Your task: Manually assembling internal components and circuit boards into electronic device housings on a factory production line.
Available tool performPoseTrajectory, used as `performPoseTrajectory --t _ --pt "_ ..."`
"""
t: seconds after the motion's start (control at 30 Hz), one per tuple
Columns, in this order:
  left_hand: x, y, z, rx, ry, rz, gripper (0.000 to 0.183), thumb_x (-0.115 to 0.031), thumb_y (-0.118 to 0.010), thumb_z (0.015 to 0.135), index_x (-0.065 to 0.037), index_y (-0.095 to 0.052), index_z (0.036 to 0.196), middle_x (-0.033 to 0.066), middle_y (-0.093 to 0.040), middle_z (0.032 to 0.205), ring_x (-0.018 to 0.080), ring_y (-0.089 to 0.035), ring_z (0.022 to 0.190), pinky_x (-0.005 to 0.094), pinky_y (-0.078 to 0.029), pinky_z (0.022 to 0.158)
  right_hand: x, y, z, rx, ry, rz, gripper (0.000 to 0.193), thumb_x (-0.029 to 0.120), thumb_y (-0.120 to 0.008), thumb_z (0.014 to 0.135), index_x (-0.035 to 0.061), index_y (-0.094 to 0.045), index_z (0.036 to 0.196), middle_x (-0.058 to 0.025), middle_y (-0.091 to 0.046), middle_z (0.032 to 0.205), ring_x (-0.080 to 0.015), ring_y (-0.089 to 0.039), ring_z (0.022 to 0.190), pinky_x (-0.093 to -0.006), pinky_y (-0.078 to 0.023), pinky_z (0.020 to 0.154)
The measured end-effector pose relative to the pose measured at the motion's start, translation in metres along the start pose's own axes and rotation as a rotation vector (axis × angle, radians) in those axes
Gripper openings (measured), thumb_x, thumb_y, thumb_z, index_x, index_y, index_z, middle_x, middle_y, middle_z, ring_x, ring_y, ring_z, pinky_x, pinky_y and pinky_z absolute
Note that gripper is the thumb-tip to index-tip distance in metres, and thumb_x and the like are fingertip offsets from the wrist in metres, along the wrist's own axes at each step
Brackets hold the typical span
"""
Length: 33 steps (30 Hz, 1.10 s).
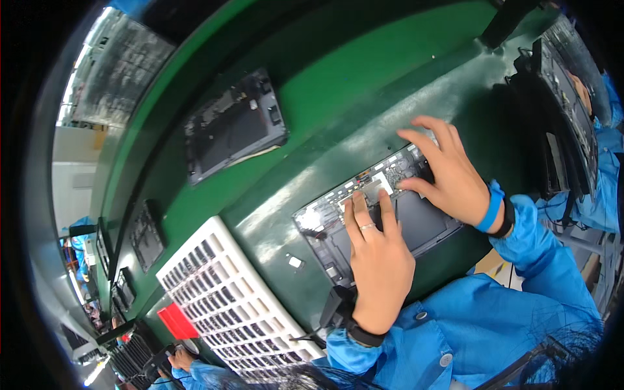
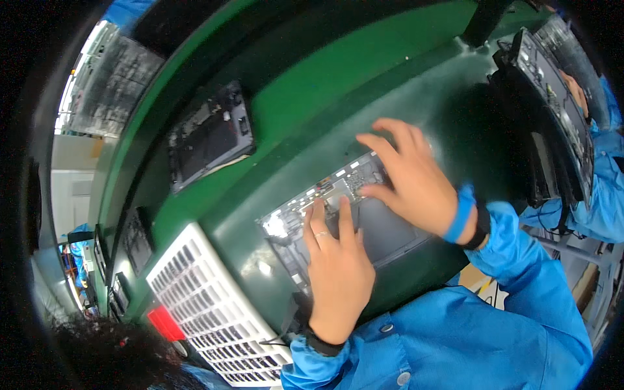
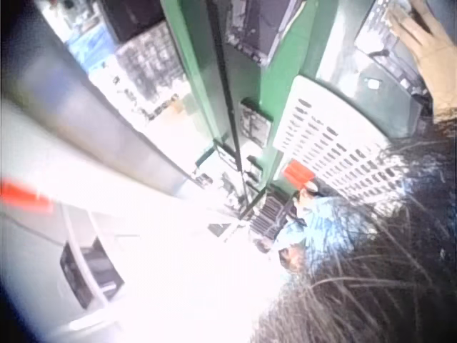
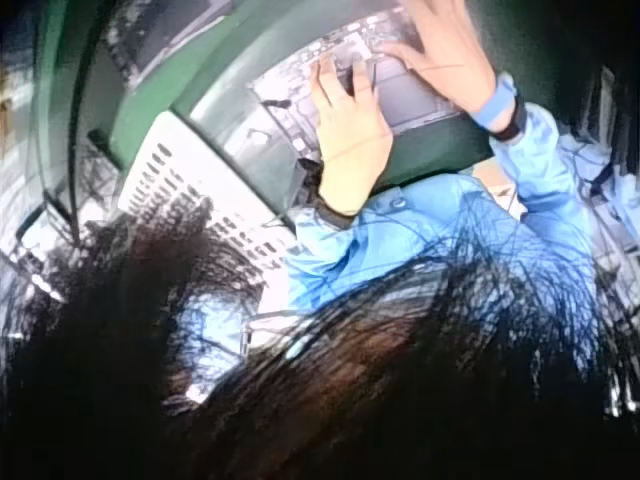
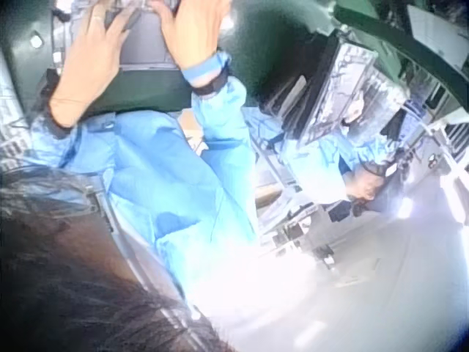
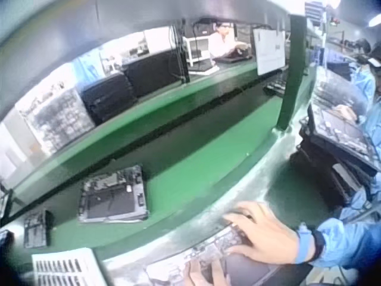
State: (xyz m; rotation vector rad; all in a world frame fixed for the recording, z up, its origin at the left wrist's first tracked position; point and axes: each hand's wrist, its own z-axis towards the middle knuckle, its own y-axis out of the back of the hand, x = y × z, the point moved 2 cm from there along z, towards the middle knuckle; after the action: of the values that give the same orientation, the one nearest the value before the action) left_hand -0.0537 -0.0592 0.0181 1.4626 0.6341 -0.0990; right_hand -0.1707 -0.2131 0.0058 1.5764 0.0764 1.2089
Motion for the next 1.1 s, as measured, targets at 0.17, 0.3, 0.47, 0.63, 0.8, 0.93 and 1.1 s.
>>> performPoseTrajectory --t 0.17,0.3,0.47,0.63,0.8,0.93,1.1 --pt "0.023 0.114 -0.012 -0.037 -0.012 -0.460 0.065 -0.019 -0.072 0.104 0.006 -0.045 0.158 0.0315 -0.051 0.158 0.0448 -0.049 0.150 0.0473 -0.045 0.119 0.014 0.028 -0.075 0.080 0.115 -0.027 0.076 0.025 -0.094 0.079 0.0117 -0.062 0.146 -0.0248 -0.043 0.159 -0.0483 -0.044 0.144 -0.0547 -0.039 0.121" --pt "0.130 0.171 0.077 -0.356 0.236 -0.534 0.076 -0.035 -0.078 0.102 0.007 -0.047 0.158 0.0296 -0.054 0.158 0.0372 -0.054 0.146 0.0426 -0.045 0.118 0.003 0.017 -0.105 0.125 0.125 -0.022 0.077 0.020 -0.096 0.074 0.0153 -0.066 0.145 -0.0261 -0.037 0.164 -0.0518 -0.042 0.147 -0.0555 -0.039 0.123" --pt "0.350 0.130 0.112 -0.441 0.810 -0.065 0.107 -0.067 -0.084 0.084 0.008 -0.050 0.153 0.0334 -0.049 0.158 0.0467 -0.046 0.151 0.0573 -0.039 0.123 0.009 -0.011 -0.110 0.100 0.206 -0.045 0.072 0.004 -0.091 0.074 0.0174 -0.069 0.141 -0.0225 -0.040 0.165 -0.0547 -0.040 0.151 -0.0581 -0.041 0.123" --pt "0.320 0.109 0.147 -0.379 0.885 -0.117 0.089 -0.055 -0.094 0.077 -0.002 -0.064 0.142 0.0257 -0.054 0.156 0.0472 -0.051 0.145 0.0627 -0.040 0.119 0.009 -0.007 -0.123 0.009 0.169 -0.056 0.073 -0.004 -0.087 0.072 0.0191 -0.070 0.139 -0.0209 -0.043 0.165 -0.0567 -0.040 0.150 -0.0559 -0.046 0.121" --pt "0.402 0.115 0.137 -0.765 0.568 -0.507 0.063 -0.016 -0.098 0.074 0.007 -0.070 0.125 0.0295 -0.066 0.137 0.0418 -0.073 0.115 0.0544 -0.059 0.096 0.025 -0.007 -0.119 0.063 0.207 -0.055 0.074 -0.003 -0.087 0.072 0.0212 -0.070 0.140 -0.0198 -0.043 0.166 -0.0576 -0.040 0.150 -0.0572 -0.047 0.120" --pt "0.305 0.123 0.174 -0.920 0.552 -1.220 0.049 0.006 -0.077 0.083 0.004 -0.059 0.128 0.0159 -0.069 0.115 0.0260 -0.072 0.093 0.0436 -0.061 0.071 0.018 -0.008 -0.099 0.021 0.150 -0.077 0.071 -0.002 -0.085 0.075 0.0197 -0.069 0.141 -0.0202 -0.043 0.166 -0.0559 -0.043 0.148 -0.0562 -0.046 0.121" --pt "0.273 0.192 0.104 -1.119 0.510 -1.492 0.066 0.007 -0.064 0.097 -0.012 -0.046 0.158 0.0141 -0.067 0.129 0.0276 -0.069 0.114 0.0582 -0.058 0.093 0.008 -0.040 0.012 -0.041 0.346 -0.050 0.063 0.002 -0.084 0.080 0.0177 -0.069 0.139 -0.0192 -0.044 0.165 -0.0515 -0.047 0.145 -0.0549 -0.046 0.120"
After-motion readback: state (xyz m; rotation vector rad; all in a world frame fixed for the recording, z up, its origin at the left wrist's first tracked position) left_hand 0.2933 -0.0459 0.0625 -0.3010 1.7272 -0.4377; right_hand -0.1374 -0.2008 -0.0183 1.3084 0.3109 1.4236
